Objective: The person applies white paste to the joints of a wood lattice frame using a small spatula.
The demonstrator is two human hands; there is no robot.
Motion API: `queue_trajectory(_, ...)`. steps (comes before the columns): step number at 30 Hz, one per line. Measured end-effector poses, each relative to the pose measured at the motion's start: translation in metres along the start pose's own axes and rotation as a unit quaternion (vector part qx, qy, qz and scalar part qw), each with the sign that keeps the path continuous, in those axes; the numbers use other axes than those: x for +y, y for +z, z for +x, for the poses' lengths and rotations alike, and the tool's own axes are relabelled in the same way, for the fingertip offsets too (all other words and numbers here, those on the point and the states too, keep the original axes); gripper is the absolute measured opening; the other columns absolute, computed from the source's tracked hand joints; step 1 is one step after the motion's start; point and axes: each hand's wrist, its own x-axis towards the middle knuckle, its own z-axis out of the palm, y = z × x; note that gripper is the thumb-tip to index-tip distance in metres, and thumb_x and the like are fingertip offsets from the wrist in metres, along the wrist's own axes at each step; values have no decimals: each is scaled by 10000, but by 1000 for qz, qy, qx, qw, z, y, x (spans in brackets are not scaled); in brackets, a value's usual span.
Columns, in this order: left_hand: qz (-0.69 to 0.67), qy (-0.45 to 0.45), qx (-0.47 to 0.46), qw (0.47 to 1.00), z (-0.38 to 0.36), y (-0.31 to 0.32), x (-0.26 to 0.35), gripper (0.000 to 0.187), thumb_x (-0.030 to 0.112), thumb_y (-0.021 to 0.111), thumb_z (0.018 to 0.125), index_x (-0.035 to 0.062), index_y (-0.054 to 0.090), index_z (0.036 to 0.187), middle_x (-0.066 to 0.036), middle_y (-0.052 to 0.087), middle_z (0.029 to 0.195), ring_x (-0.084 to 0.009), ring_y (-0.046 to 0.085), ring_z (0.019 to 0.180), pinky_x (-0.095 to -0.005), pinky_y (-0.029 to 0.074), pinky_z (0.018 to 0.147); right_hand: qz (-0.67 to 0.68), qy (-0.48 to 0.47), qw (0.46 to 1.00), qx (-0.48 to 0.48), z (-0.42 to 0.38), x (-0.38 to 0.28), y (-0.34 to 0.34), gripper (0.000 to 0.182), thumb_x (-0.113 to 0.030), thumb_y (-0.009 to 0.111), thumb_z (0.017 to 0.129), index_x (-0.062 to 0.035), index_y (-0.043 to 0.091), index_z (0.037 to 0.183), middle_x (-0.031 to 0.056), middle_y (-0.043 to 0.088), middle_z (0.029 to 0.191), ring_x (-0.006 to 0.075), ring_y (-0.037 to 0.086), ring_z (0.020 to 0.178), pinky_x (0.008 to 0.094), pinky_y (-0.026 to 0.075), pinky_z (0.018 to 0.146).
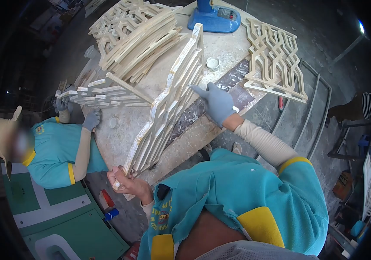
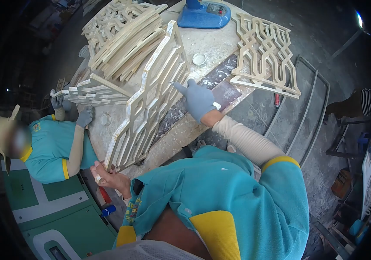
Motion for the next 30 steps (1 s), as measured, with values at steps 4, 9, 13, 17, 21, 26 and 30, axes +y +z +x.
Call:
queue_trajectory(4, 13, 0, 2, 1000, -1, 1, 3, 339, 226, 579, 931, 81, 418, 671, 25, 394, 601, -38, 329, 517, -213, 216, 463, -24, -30, 999, 0, -1, -4, -5, 565, -107, 609, 829, -366, 567, 1329, 93, 532, 838, 289, 622, 651, 414, 500, 562)
queue_trajectory(9, 24, 4, 9, 1000, -3, 3, 4, 342, 215, 571, 933, 60, 418, 670, 14, 392, 611, -54, 339, 529, -230, 232, 476, -16, -12, 1000, -24, 19, 5, -15, 602, -71, 589, 817, -369, 559, 1339, 117, 553, 881, 317, 622, 673, 416, 515, 587)
queue_trajectory(13, 12, 3, 1, 1000, 0, -2, -4, 342, 211, 562, 938, 47, 420, 674, 1, 402, 623, -62, 354, 540, -235, 244, 480, -11, -44, 999, -24, 9, 6, 7, 583, -97, 579, 846, -375, 539, 1357, 125, 558, 892, 322, 618, 668, 417, 519, 593)
queue_trajectory(17, 27, 13, -1, 1000, -1, -1, -3, 351, 204, 550, 942, 43, 405, 666, -11, 410, 641, -79, 377, 564, -243, 270, 502, 60, -6, 993, -103, 20, 16, -6, 567, -128, 598, 855, -347, 519, 1372, 134, 575, 957, 325, 644, 744, 420, 536, 678)
queue_trajectory(21, 33, 20, -7, 999, 0, -6, -9, 359, 206, 548, 940, 47, 393, 658, -19, 412, 658, -90, 395, 596, -254, 300, 544, 3, 27, 998, -52, 22, -2, -18, 547, -107, 567, 863, -361, 553, 1347, 133, 565, 892, 333, 623, 730, 435, 512, 679)
queue_trajectory(26, 40, 16, -1, 999, -3, -2, -2, 364, 215, 550, 938, 57, 387, 654, -21, 413, 661, -92, 396, 601, -257, 304, 552, 113, -10, 989, -90, 7, -1, 6, 463, -134, 575, 864, -299, 608, 1295, 158, 592, 864, 341, 642, 763, 425, 518, 711)
queue_trajectory(30, 35, 17, -1, 999, -3, 0, -2, 361, 223, 552, 937, 61, 397, 654, -19, 417, 641, -82, 378, 564, -239, 276, 509, 291, -28, 941, -172, 12, 12, -14, 427, -169, 552, 886, -291, 613, 1290, 187, 632, 856, 357, 650, 787, 430, 526, 756)
